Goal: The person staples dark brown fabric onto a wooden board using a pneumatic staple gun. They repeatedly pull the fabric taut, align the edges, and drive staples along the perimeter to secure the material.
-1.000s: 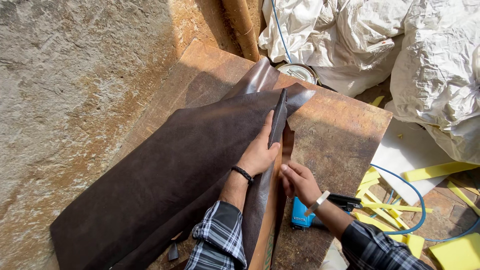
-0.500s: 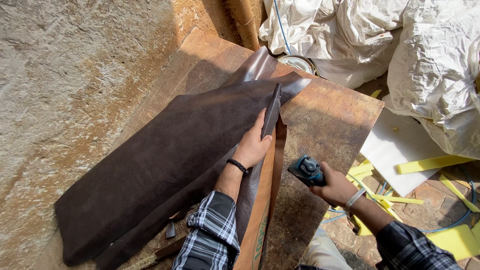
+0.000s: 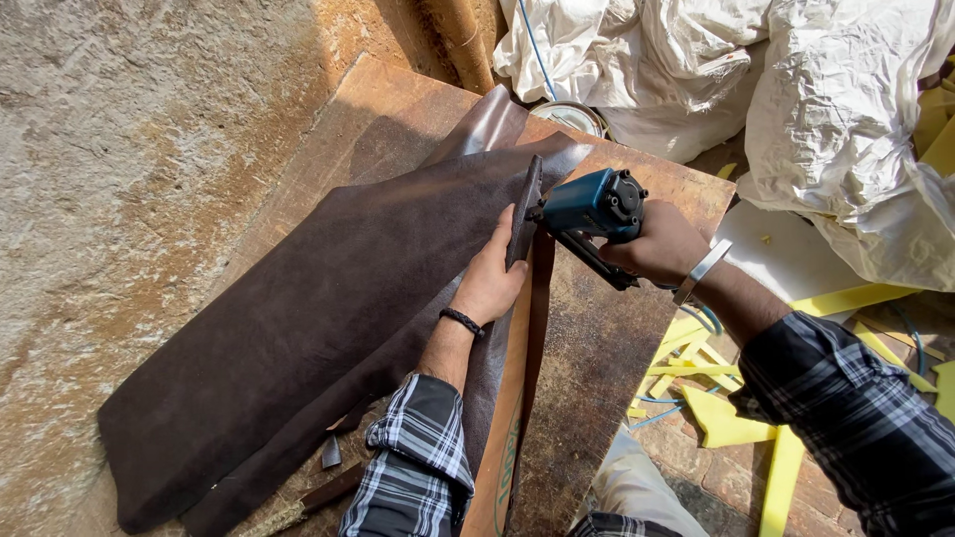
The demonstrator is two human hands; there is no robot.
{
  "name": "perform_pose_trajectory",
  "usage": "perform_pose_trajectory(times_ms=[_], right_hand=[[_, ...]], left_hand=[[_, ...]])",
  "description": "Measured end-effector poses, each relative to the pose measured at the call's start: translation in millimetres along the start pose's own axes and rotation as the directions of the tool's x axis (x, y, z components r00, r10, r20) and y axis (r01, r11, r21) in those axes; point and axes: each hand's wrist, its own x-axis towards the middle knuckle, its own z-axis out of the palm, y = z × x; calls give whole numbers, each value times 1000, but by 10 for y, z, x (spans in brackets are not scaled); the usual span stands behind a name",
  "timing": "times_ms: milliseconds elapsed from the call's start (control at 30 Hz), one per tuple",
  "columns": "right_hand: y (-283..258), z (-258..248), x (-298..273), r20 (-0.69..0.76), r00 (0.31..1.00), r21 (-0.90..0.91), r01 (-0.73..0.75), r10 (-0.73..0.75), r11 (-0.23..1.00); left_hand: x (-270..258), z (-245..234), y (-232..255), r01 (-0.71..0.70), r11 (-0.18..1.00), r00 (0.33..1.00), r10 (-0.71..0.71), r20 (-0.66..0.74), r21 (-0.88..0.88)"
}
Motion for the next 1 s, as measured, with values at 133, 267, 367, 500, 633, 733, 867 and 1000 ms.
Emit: perform_pose_trajectory(times_ms=[133,267,367,500,633,733,867,1000], right_hand=[[2,79,-88,62,998,46,-5,2,999],[-3,162,-196,87,990,69,102,-108,992],[-34,233,-251,83,986,77,135,-142,988],[-79,261,-374,99,991,178,-108,91,978],[-76,452,-641,128,987,399,-142,98,906],[-25,697,-864,185,981,549,-159,66,820],[-39,1048,-1014,271,962,672,-213,32,709],[-111,1288,-1068,372,925,671,-326,77,666]], left_hand=[[-5,-22,6,51,999,999,-51,-12,-1],[5,-34,8,-14,999,1000,15,-26,31],[-13,-48,4,-46,998,999,47,-27,38],[3,-64,-60,75,996,995,-79,56,57],[-218,-123,-395,140,990,987,-141,83,18],[-510,-59,-749,179,983,981,-182,73,46],[-868,305,-1146,388,920,919,-381,-100,57],[-1233,644,-1414,506,862,844,-489,-220,24]])
